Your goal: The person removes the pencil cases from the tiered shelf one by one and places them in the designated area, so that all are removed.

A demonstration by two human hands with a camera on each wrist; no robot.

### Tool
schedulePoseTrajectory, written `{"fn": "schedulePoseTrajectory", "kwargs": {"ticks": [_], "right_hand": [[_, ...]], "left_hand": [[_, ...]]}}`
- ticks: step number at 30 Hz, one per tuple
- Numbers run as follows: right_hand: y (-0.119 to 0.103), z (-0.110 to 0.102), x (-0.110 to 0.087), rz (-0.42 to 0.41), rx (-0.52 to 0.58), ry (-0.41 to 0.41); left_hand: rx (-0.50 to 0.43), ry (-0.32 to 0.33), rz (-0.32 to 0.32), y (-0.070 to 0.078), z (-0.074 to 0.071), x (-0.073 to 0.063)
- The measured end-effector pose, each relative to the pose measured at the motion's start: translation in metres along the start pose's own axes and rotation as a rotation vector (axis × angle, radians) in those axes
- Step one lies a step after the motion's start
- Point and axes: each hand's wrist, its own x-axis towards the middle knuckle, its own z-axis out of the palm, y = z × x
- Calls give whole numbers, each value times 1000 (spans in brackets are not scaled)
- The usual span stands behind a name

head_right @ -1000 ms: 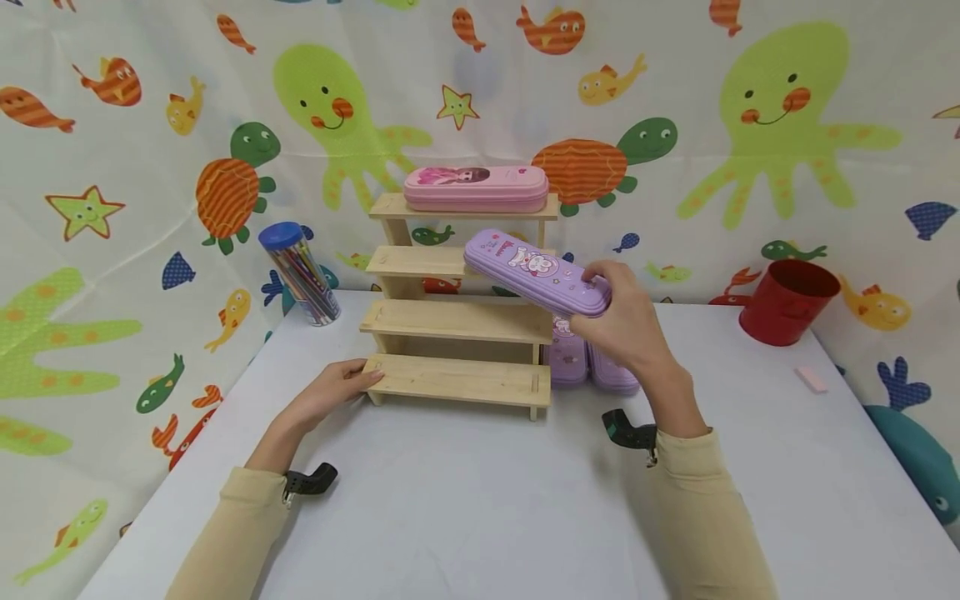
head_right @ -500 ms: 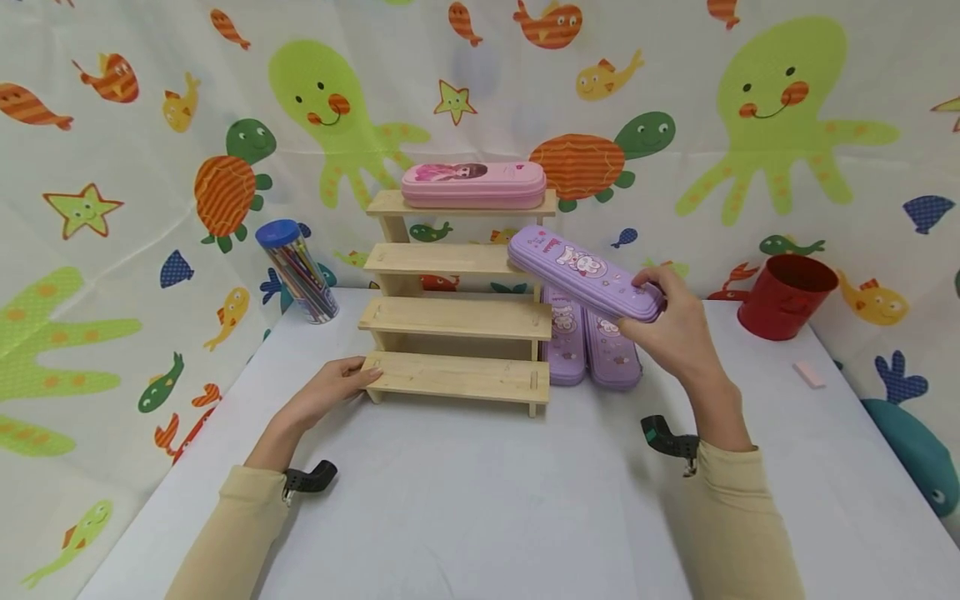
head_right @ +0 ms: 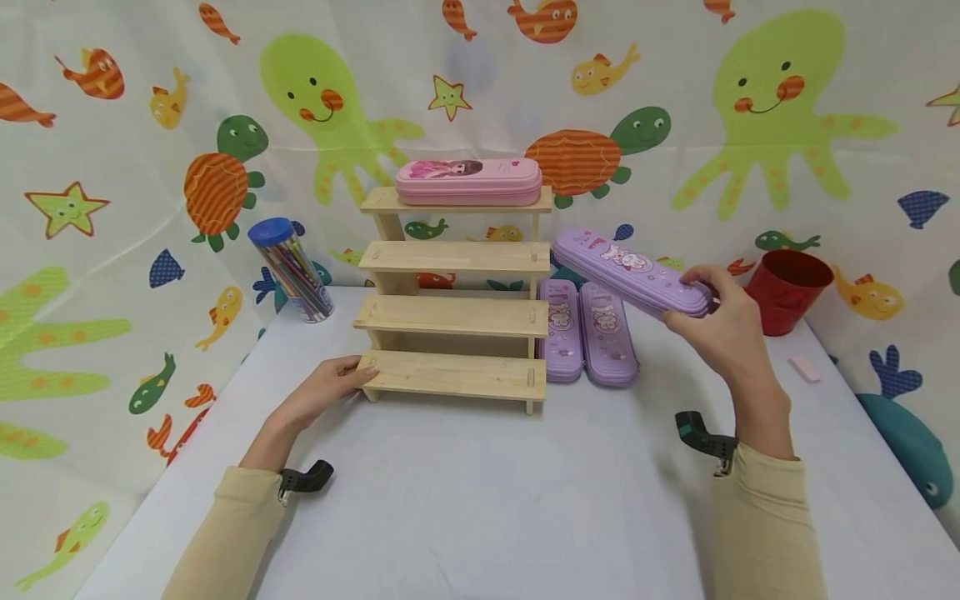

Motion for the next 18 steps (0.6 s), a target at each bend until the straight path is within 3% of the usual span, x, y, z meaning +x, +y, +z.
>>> {"fn": "schedulePoseTrajectory", "kwargs": {"ticks": [9, 18], "right_hand": [[18, 1, 6, 118, -81, -10], [41, 7, 9, 207, -39, 107]], "left_hand": [[4, 11, -4, -2, -1, 1], [2, 8, -13, 2, -1, 1]]}}
